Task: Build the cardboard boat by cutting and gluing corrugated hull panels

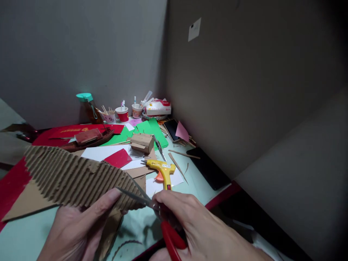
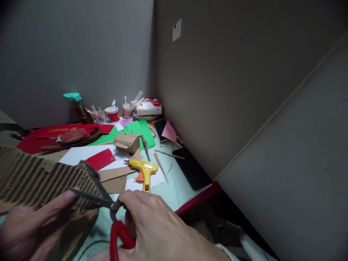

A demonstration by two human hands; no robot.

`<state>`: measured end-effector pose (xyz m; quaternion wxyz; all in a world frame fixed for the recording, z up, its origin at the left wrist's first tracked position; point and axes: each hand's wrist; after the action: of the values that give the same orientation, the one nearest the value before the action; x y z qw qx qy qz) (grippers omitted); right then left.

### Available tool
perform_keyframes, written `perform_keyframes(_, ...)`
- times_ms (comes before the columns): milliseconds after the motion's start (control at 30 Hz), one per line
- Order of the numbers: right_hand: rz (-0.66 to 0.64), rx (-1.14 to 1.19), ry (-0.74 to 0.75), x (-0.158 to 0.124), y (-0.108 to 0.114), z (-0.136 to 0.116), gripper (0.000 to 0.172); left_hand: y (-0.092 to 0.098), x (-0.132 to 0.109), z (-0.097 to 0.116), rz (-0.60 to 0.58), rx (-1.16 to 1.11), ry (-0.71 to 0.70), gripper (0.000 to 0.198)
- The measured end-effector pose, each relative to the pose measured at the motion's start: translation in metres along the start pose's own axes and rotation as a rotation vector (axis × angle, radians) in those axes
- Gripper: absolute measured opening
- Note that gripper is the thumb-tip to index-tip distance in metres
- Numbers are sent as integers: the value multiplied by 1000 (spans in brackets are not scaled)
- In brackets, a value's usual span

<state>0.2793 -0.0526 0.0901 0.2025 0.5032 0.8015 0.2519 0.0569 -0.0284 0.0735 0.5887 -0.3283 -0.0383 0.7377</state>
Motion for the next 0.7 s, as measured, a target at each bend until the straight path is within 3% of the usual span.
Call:
perform_keyframes(167,-16,4,17,-3,-1,3,58,1,-1,2,28,42,-183,29)
perform_keyframes(333,15,-6,19,-3,-2,0,61,3,-4,2,3,37,-55,29)
perform_keyframes(600,-28,20,-31,-8,-7,6,67,2,0,-4,16,-15,-42,33)
perform_keyframes(700,-6,16,-30,-9,-8,6,56,5,0,-6,25,-43,-5,38)
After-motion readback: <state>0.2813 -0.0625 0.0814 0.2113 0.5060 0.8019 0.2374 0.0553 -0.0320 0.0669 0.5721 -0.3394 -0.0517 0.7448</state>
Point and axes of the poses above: each hand's wrist, its own x-axis towards the middle knuckle, its own y-axis out of the back of the hand, z = x × y, and after that the axes turned 7 degrees about -x, right-handed
